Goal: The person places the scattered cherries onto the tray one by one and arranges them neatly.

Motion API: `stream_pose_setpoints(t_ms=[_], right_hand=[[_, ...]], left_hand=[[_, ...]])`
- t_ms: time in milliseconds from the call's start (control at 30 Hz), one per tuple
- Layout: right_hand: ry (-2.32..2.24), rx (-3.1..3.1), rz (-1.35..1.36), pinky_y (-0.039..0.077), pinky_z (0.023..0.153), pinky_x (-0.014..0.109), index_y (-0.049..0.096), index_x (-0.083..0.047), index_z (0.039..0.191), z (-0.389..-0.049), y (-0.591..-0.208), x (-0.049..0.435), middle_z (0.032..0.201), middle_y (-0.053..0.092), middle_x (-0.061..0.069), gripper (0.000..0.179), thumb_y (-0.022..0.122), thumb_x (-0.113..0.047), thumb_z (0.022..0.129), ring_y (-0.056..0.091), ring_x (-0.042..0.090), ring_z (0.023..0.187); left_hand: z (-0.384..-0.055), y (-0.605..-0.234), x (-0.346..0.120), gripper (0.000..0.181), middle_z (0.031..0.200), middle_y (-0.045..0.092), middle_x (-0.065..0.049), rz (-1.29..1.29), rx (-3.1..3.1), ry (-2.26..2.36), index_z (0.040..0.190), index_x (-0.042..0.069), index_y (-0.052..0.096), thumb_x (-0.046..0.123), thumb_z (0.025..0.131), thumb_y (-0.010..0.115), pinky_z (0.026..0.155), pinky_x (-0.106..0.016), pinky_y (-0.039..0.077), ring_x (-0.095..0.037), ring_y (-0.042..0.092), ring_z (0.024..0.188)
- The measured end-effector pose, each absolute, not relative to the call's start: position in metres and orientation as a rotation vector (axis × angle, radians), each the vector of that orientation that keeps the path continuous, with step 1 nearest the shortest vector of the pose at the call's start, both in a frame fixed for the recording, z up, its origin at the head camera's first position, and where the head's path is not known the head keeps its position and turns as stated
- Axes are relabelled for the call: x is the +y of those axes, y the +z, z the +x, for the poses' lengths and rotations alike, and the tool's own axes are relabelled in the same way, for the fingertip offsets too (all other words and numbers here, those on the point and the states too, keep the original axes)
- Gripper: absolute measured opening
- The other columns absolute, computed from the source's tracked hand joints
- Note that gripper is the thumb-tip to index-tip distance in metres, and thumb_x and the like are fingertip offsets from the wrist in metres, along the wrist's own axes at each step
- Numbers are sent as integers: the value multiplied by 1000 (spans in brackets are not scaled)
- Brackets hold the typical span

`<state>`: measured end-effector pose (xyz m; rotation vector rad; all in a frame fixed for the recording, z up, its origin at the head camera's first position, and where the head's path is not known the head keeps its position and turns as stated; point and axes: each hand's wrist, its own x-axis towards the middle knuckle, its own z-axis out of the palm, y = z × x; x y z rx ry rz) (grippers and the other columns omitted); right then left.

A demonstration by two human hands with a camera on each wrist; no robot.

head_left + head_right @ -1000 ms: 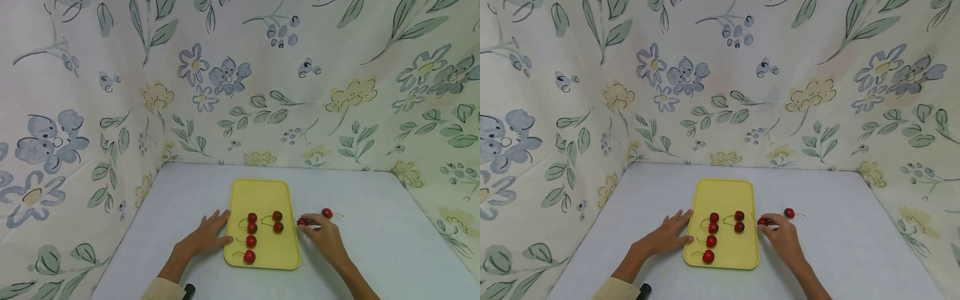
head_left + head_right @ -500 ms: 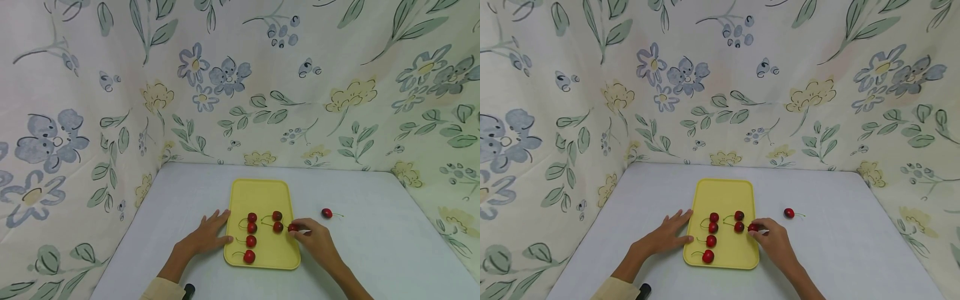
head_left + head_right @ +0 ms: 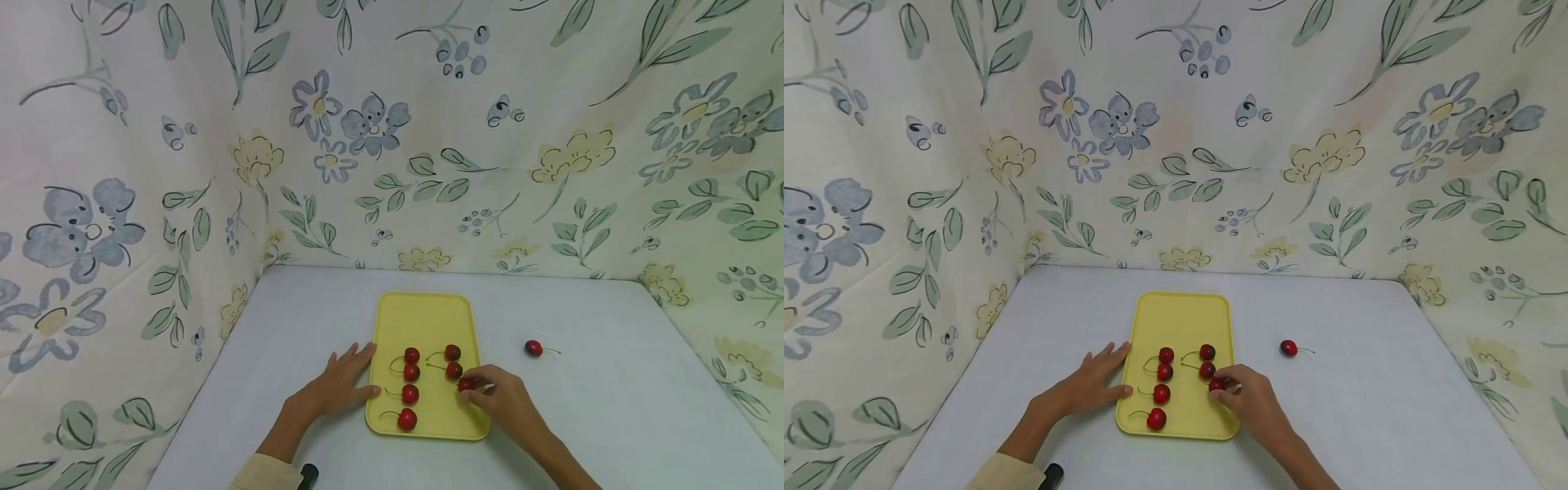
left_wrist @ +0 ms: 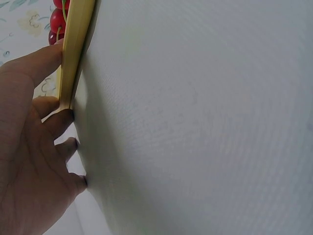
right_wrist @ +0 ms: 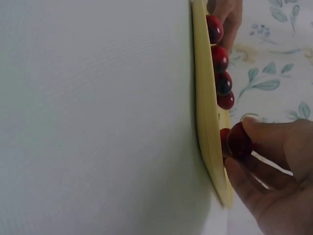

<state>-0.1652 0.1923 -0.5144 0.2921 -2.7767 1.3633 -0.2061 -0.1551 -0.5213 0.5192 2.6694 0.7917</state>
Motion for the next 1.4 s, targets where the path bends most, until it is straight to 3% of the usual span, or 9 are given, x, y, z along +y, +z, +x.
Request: stream_pose_setpoints(t_ms=[667,1400], right_hand=[[1211,-2925,427,57,73,20,79,-13,108,-163,-516,182,103,75,-7,27,90,-11,84,63,5,86],[1216,-2876,492,58,74,21,78,-9,110,-161,-516,181,104,75,-3,32,91,-11,81,67,9,88]], left_hand=[[-205,-519,-156,88,174,32,-7,520,2662,814,169,12,29,52,100,67,129,-68,5,-37,16,164],[-206,-520,-156,88,174,31,-7,527,2662,822,169,13,29,53,100,67,129,-68,5,-37,16,164]])
